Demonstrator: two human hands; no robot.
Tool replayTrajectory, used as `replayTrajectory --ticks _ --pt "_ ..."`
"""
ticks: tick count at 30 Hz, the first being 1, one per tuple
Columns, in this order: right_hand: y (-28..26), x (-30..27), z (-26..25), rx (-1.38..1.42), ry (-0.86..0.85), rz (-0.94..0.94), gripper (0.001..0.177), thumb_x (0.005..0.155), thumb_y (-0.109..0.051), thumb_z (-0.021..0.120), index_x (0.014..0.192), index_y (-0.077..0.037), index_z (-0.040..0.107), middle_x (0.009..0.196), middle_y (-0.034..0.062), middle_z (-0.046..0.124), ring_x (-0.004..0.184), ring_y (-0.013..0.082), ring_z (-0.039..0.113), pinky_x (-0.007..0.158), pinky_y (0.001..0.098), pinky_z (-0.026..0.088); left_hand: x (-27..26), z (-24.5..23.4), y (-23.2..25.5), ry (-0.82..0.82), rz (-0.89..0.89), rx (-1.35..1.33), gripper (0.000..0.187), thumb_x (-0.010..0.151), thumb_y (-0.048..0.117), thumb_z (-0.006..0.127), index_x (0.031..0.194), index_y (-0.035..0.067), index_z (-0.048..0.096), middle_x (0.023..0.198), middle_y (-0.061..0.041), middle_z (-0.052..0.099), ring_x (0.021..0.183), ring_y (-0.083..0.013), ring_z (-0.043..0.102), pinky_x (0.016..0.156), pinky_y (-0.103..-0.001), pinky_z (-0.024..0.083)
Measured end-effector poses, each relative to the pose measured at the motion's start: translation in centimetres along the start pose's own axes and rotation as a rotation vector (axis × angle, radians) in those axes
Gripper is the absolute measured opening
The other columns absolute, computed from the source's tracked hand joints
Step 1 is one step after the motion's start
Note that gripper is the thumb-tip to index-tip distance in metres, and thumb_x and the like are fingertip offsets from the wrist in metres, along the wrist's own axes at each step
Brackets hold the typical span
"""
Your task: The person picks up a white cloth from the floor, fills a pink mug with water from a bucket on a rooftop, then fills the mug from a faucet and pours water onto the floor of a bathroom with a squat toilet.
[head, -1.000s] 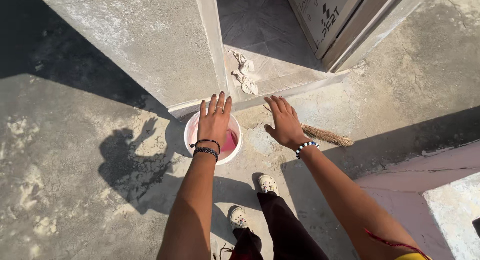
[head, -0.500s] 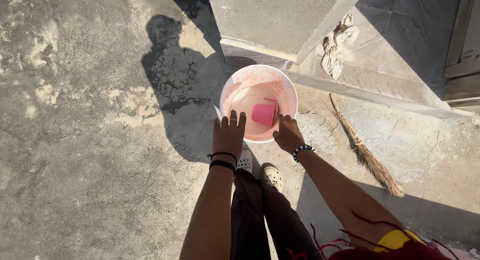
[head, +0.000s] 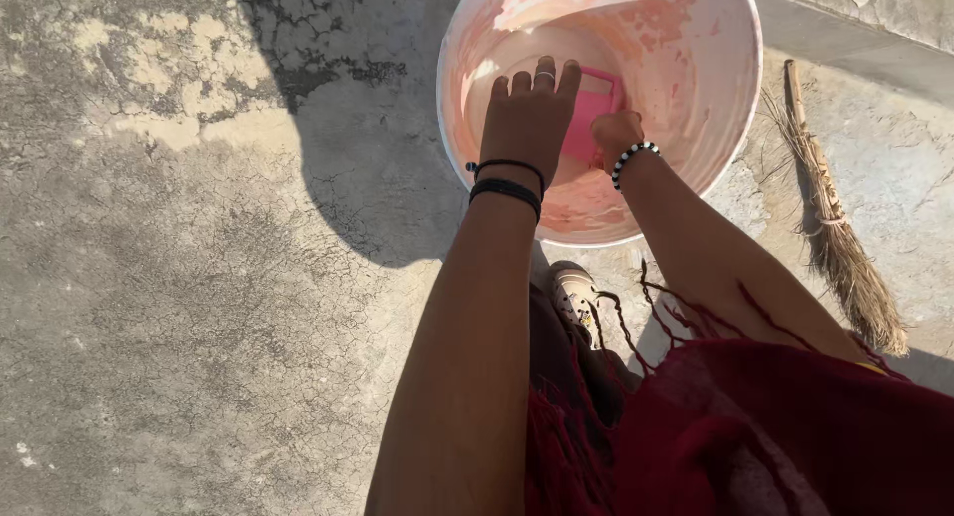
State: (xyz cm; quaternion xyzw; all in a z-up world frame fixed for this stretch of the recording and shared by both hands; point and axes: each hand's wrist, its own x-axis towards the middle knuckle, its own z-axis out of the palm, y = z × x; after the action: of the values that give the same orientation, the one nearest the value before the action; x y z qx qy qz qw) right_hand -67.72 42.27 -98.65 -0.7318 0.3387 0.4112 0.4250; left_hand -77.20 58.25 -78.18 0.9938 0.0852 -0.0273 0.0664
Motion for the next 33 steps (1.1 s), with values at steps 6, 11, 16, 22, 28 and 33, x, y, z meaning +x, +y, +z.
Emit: replayTrajectory --ticks 6,11,16,22,28,33 --pt "2.5 4.4 -0.9 0.182 -0.191 0.227 0.048 0.095 0.001 0.037 0.142 0.0 0.034 0.133 0.0301 0.055 0.115 0.0448 0.065 0.093 0.0564 0.057 -1.3 3.3 -0.4 -0.131 0.014 -0.177 0.072 0.077 0.008 0.077 0.14 0.014 0.042 0.138 -0.014 0.058 0.113 -0.0283 0.067 0.089 -0.041 0.055" --pt "3.8 7.4 -0.3 0.288 -0.177 0.281 0.041 0.101 -0.001 0.035 0.141 0.007 0.036 0.139 0.0309 0.053 0.122 0.0443 0.063 0.103 0.0541 0.056 -1.5 4.6 -1.2 -0.249 0.013 -0.303 0.076 0.074 0.007 0.079 0.139 0.016 0.04 0.14 -0.013 0.056 0.113 -0.0289 0.068 0.083 -0.04 0.059" --pt "4.4 10.4 0.3 0.231 -0.338 0.315 0.036 0.105 -0.01 0.039 0.133 0.005 0.056 0.133 0.0204 0.066 0.118 0.03 0.07 0.103 0.0452 0.059 0.8 5.1 -0.5 -0.244 -0.009 -0.335 0.077 0.076 0.012 0.08 0.139 0.015 0.036 0.131 -0.014 0.06 0.109 -0.0305 0.068 0.079 -0.043 0.059" --pt "3.1 4.7 -1.1 -1.607 -0.328 -0.775 0.036 0.089 -0.041 0.072 0.115 -0.015 0.071 0.106 0.0052 0.078 0.097 0.0238 0.073 0.084 0.0429 0.059 1.2 3.2 1.1 -0.278 -0.02 -0.337 0.074 0.079 0.012 0.079 0.14 0.015 0.038 0.12 -0.011 0.065 0.108 -0.0277 0.07 0.084 -0.042 0.059" --pt "0.7 -6.5 -0.3 -1.3 -0.085 -0.738 0.048 0.076 -0.045 0.085 0.109 -0.011 0.073 0.094 0.0152 0.076 0.085 0.0269 0.071 0.073 0.0424 0.057 -0.6 -0.8 1.7 -0.179 0.008 -0.364 0.081 0.081 0.008 0.075 0.149 0.011 0.032 0.127 -0.014 0.063 0.104 -0.0286 0.071 0.078 -0.039 0.06" --pt "-1.6 -12.4 -1.5 -0.455 -0.134 -0.129 0.049 0.094 -0.044 0.067 0.101 0.004 0.075 0.084 0.016 0.077 0.069 0.0224 0.076 0.06 0.0353 0.065 -1.1 -4.6 1.4 -0.159 -0.03 -0.296 0.087 0.075 0.011 0.077 0.149 0.011 0.031 0.136 -0.015 0.059 0.107 -0.0303 0.069 0.078 -0.041 0.059"
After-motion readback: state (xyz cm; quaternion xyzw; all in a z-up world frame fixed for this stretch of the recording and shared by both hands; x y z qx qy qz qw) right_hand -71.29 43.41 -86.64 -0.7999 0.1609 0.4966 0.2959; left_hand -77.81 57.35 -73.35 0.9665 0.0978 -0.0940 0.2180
